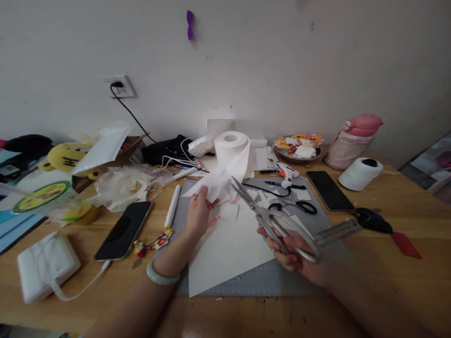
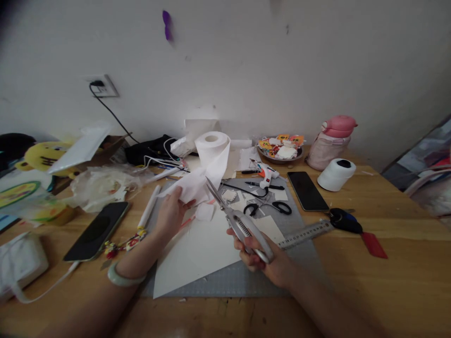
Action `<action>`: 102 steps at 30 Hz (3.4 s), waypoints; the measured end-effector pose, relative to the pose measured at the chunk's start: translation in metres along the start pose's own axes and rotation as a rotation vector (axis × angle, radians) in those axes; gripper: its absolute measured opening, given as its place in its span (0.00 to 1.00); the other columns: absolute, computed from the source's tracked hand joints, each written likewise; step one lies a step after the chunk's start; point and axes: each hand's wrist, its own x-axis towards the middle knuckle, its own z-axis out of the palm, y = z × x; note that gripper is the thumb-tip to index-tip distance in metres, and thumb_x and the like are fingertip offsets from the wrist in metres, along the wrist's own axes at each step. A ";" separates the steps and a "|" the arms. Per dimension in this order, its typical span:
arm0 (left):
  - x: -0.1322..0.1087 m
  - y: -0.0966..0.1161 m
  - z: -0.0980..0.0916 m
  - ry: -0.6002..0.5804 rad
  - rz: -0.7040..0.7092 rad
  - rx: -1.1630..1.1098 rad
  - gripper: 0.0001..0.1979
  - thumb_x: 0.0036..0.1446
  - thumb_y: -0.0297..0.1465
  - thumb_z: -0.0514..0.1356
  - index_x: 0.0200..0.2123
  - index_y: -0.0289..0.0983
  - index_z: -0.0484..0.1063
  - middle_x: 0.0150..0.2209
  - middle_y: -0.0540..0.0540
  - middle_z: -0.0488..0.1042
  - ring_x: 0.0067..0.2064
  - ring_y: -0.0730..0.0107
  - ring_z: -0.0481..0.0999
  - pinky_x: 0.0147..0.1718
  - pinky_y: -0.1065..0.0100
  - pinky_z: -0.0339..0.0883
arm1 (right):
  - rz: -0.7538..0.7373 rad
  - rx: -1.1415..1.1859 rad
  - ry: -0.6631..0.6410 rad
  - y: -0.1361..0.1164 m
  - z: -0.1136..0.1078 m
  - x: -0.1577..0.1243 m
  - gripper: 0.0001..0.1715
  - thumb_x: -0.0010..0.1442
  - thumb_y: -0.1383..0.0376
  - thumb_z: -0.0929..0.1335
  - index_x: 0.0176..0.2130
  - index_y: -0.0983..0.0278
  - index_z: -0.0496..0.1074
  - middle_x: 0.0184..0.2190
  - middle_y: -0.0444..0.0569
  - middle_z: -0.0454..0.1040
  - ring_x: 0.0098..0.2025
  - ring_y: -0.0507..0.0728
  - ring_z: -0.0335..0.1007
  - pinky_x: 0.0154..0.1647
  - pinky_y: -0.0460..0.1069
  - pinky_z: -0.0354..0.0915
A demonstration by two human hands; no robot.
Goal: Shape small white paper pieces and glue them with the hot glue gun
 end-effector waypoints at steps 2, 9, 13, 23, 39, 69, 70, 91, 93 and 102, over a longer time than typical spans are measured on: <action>0.000 0.000 -0.001 0.012 -0.026 0.029 0.13 0.59 0.33 0.55 0.45 0.33 0.67 0.42 0.44 0.71 0.37 0.68 0.73 0.34 0.62 0.71 | -0.002 0.000 -0.002 0.001 -0.001 0.000 0.25 0.47 0.56 0.71 0.45 0.64 0.71 0.26 0.41 0.57 0.17 0.41 0.41 0.15 0.42 0.36; 0.000 -0.003 -0.001 0.019 -0.035 0.087 0.13 0.59 0.32 0.56 0.46 0.34 0.66 0.42 0.44 0.71 0.36 0.69 0.73 0.33 0.64 0.71 | 0.046 -0.050 0.024 -0.001 0.006 -0.002 0.23 0.45 0.54 0.72 0.40 0.62 0.73 0.26 0.40 0.57 0.17 0.41 0.42 0.15 0.42 0.37; 0.001 -0.004 -0.003 0.011 -0.034 0.122 0.13 0.59 0.32 0.56 0.46 0.34 0.66 0.43 0.44 0.71 0.38 0.67 0.73 0.35 0.62 0.71 | 0.085 -0.050 0.036 0.000 0.005 -0.001 0.24 0.43 0.55 0.73 0.39 0.62 0.73 0.25 0.39 0.57 0.17 0.41 0.42 0.15 0.41 0.35; 0.003 -0.007 -0.006 -0.109 -0.039 0.203 0.13 0.59 0.34 0.55 0.45 0.34 0.67 0.42 0.44 0.71 0.37 0.68 0.73 0.35 0.62 0.71 | 0.078 -0.051 0.024 0.003 0.002 0.000 0.23 0.45 0.54 0.72 0.40 0.62 0.72 0.25 0.39 0.56 0.17 0.41 0.41 0.15 0.42 0.35; -0.007 -0.003 -0.008 -0.291 -0.016 0.205 0.11 0.59 0.33 0.55 0.42 0.33 0.68 0.36 0.47 0.72 0.31 0.73 0.72 0.27 0.68 0.70 | 0.110 -0.129 -0.005 -0.005 0.009 -0.001 0.27 0.44 0.53 0.72 0.41 0.66 0.70 0.21 0.37 0.52 0.18 0.43 0.38 0.16 0.43 0.35; -0.013 0.001 -0.002 -0.153 0.339 0.251 0.20 0.42 0.25 0.65 0.41 0.40 0.69 0.38 0.50 0.71 0.30 0.76 0.69 0.29 0.75 0.64 | 0.100 -0.112 0.000 0.001 0.003 0.000 0.29 0.43 0.53 0.73 0.43 0.65 0.70 0.24 0.39 0.56 0.17 0.42 0.41 0.16 0.42 0.36; -0.012 0.001 -0.002 -0.166 0.326 0.248 0.21 0.41 0.25 0.65 0.42 0.40 0.70 0.37 0.49 0.71 0.30 0.76 0.69 0.29 0.75 0.64 | 0.110 -0.111 0.007 0.001 0.003 0.000 0.28 0.43 0.54 0.73 0.42 0.65 0.70 0.24 0.39 0.56 0.17 0.42 0.41 0.16 0.42 0.36; -0.016 0.002 0.000 -0.390 0.185 0.089 0.36 0.35 0.20 0.65 0.51 0.46 0.67 0.57 0.47 0.64 0.41 0.66 0.73 0.34 0.71 0.70 | 0.122 -0.159 0.016 0.003 0.003 0.002 0.28 0.46 0.52 0.71 0.43 0.65 0.70 0.22 0.37 0.55 0.16 0.41 0.43 0.13 0.41 0.38; -0.016 0.001 -0.001 -0.394 0.181 0.095 0.37 0.35 0.20 0.65 0.53 0.46 0.66 0.54 0.46 0.67 0.38 0.67 0.74 0.30 0.71 0.71 | 0.107 -0.161 0.010 0.003 0.003 0.002 0.28 0.46 0.51 0.71 0.43 0.65 0.70 0.22 0.37 0.55 0.16 0.41 0.42 0.13 0.41 0.38; -0.015 0.003 -0.001 -0.421 0.188 0.093 0.37 0.36 0.20 0.64 0.53 0.46 0.66 0.58 0.46 0.64 0.37 0.68 0.75 0.30 0.71 0.71 | 0.107 -0.190 0.020 0.005 0.001 0.002 0.24 0.53 0.54 0.68 0.45 0.65 0.68 0.23 0.39 0.57 0.17 0.42 0.43 0.15 0.42 0.42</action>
